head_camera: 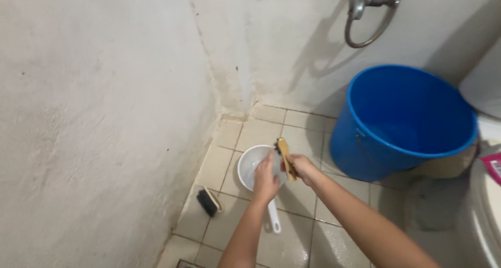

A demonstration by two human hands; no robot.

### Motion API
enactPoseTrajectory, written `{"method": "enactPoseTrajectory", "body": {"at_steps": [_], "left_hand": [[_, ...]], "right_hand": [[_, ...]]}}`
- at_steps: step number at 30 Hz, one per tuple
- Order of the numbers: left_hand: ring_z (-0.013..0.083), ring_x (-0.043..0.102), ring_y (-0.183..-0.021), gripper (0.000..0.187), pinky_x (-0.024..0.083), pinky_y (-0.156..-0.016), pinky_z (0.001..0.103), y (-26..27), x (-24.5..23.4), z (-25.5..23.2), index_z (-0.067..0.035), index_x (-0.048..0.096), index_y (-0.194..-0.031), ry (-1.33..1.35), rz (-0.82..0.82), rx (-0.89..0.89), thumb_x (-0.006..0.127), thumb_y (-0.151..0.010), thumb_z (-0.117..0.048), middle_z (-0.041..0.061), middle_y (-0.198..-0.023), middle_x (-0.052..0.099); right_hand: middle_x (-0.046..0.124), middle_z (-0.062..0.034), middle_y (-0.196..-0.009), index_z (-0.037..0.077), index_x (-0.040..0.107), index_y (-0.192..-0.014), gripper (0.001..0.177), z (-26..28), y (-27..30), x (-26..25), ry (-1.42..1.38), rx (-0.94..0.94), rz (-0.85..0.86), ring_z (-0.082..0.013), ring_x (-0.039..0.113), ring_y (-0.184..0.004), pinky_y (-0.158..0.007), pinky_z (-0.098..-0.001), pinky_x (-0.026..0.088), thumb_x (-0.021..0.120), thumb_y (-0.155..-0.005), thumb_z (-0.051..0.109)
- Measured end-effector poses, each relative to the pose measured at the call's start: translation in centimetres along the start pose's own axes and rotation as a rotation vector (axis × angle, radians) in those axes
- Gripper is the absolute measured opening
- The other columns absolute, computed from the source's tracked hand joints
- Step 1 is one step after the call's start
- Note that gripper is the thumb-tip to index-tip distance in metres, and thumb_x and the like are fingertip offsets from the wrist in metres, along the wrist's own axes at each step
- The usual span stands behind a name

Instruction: The person prepares a cleaning solution by pouring powder into a small white jug and adding water from a blue bucket. They use a brush to scrub the faucet and shower hose, rinsing the brush repeatedly. The person also handles a pink packet and a green sachet, placing them on the toilet tank.

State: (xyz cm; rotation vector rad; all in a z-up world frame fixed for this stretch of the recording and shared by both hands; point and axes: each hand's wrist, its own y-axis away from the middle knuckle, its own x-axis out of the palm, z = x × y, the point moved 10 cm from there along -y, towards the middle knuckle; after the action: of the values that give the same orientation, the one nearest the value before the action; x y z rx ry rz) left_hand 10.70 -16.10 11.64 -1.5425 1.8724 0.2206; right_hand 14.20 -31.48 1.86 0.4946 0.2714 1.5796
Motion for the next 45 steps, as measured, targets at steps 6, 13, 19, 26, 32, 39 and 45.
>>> {"method": "enactPoseTrajectory", "body": {"at_steps": [6, 13, 19, 26, 32, 39, 45], "left_hand": [[0.0445, 0.035, -0.140, 0.082, 0.031, -0.111, 0.052, 7.1, 1.0, 12.4, -0.016, 0.031, -0.150, -0.328, -0.071, -0.563, 0.078, -0.082, -0.014, 0.027, -0.153, 0.034], [0.0428, 0.054, -0.128, 0.094, 0.046, -0.106, 0.046, 7.5, 6.0, 17.5, -0.019, 0.011, -0.163, 0.146, -0.206, -0.742, 0.071, -0.090, -0.014, 0.027, -0.148, 0.041], [0.0381, 0.064, -0.122, 0.091, 0.051, -0.104, 0.042, 7.1, 7.7, 21.0, -0.021, 0.027, -0.162, 0.193, -0.336, -0.930, 0.058, -0.081, 0.006, 0.022, -0.138, 0.059], [0.0394, 0.064, -0.114, 0.083, 0.050, -0.097, 0.046, 2.0, 5.3, 17.8, -0.022, 0.031, -0.158, 0.055, -0.306, -0.715, 0.052, -0.082, 0.004, 0.024, -0.132, 0.061], [0.0419, 0.068, -0.096, 0.071, 0.052, -0.086, 0.052, -5.4, -0.3, 6.2, -0.021, 0.042, -0.155, -0.173, -0.175, -0.514, 0.050, -0.088, 0.000, 0.026, -0.108, 0.068], [0.0453, 0.069, -0.087, 0.074, 0.052, -0.082, 0.057, -12.8, -4.0, -5.4, -0.011, 0.043, -0.153, -0.155, -0.114, -0.448, 0.050, -0.081, 0.004, 0.029, -0.089, 0.070], [0.0473, 0.068, -0.093, 0.074, 0.052, -0.084, 0.057, -15.7, -4.9, -10.2, -0.010, 0.043, -0.153, -0.108, -0.161, -0.426, 0.050, -0.080, 0.004, 0.030, -0.095, 0.070]], "right_hand": [[0.062, -0.0097, -0.073, 0.005, 0.064, -0.108, 0.036, -6.7, -0.8, -1.5, 0.225, 0.191, -0.105, -0.0215, 0.058, -0.055, -0.052, -0.0351, 0.051, 0.038, -0.109, 0.030], [0.067, -0.0125, -0.089, 0.012, 0.056, -0.135, 0.040, -7.1, -1.4, -2.4, 0.546, 0.008, -0.276, -0.0243, 0.063, -0.070, -0.064, -0.0399, 0.050, 0.065, -0.096, 0.020], [0.067, -0.0180, -0.125, 0.008, 0.058, -0.135, 0.049, -4.7, -1.1, -1.5, 0.870, -0.316, -0.304, -0.0338, 0.067, -0.114, -0.099, -0.0419, 0.052, 0.070, -0.089, 0.017], [0.063, -0.0153, -0.122, 0.016, 0.066, -0.126, 0.034, 6.0, 2.4, -0.2, 1.178, -0.256, -0.288, -0.0370, 0.066, -0.108, -0.093, -0.0469, 0.054, 0.066, -0.093, 0.020], [0.064, -0.0160, -0.122, 0.013, 0.069, -0.119, 0.030, 13.5, 2.0, -1.5, 1.379, -0.421, -0.344, -0.0387, 0.070, -0.098, -0.084, -0.0486, 0.057, 0.061, -0.090, 0.010], [0.074, -0.0172, -0.103, 0.013, 0.079, -0.101, 0.023, 19.9, 1.0, -2.8, 1.424, -0.497, -0.160, -0.0355, 0.072, -0.097, -0.087, -0.0467, 0.057, 0.065, -0.083, 0.013], [0.075, -0.0157, -0.106, 0.014, 0.078, -0.106, 0.024, 28.2, 6.5, -5.0, 1.389, -0.400, -0.137, -0.0348, 0.070, -0.100, -0.087, -0.0467, 0.055, 0.066, -0.089, 0.026]]}}
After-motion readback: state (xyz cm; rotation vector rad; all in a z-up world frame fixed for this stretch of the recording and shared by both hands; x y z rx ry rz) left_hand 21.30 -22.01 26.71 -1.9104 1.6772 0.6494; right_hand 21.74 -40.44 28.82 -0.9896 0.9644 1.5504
